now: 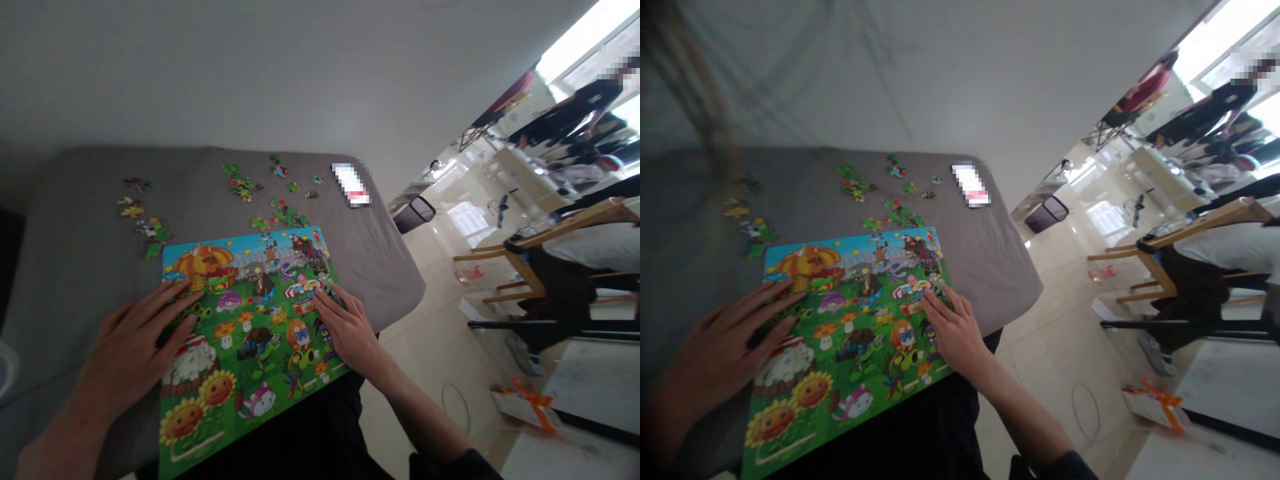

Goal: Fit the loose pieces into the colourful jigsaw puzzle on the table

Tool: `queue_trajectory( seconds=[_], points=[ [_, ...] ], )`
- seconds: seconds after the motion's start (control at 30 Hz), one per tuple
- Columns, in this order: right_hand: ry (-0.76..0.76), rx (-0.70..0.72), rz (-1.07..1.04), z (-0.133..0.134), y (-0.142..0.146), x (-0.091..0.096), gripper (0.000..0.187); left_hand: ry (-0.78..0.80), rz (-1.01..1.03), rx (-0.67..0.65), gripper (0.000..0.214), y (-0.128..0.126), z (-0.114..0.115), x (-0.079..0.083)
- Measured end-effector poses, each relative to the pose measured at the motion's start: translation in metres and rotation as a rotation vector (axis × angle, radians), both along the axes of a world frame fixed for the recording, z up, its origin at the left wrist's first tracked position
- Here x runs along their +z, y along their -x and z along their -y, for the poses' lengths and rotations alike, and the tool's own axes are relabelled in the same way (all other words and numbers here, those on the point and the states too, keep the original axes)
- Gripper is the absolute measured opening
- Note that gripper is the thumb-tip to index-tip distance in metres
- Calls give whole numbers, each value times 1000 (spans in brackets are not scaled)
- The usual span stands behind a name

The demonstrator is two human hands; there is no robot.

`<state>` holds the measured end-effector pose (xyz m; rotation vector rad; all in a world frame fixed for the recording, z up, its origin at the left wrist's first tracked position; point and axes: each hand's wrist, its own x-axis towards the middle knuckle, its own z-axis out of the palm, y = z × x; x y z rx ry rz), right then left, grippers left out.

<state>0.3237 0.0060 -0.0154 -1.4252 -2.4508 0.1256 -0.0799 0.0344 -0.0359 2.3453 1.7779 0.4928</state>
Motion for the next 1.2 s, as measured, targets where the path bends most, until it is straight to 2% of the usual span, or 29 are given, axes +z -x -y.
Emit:
queue_trajectory(
  seconds=[0.17,0.33,0.47,0.57,0.67,0.7,0.8,0.9,1.03,1.2],
  points=[
    [71,35,76,2,-1,6,53,0,13,-5,57,1,0,-1],
    [117,87,100,2,-8,6,64,16,20,22,59,1,-2,-2],
    [90,104,23,-16,-12,17,50,36,18,33,61,0,-3,-4],
    [18,75,-129,-61,-14,28,40,37,6,22,62,1,-4,-6],
    [95,0,-253,-129,-11,34,37,11,-8,8,61,2,-6,-9],
    [147,-39,-270,-154,-9,34,37,3,-14,5,61,2,-7,-10],
    [165,-104,-284,-222,0,30,42,3,-29,-7,59,4,-9,-13],
    [177,-162,-297,-270,9,22,45,5,-32,-10,58,4,-9,-15],
    [217,-209,-327,-302,14,12,37,-10,-29,4,56,2,-9,-16],
    [249,-246,-430,-304,9,8,19,36,-28,7,58,-1,-11,-8]
  ],
)
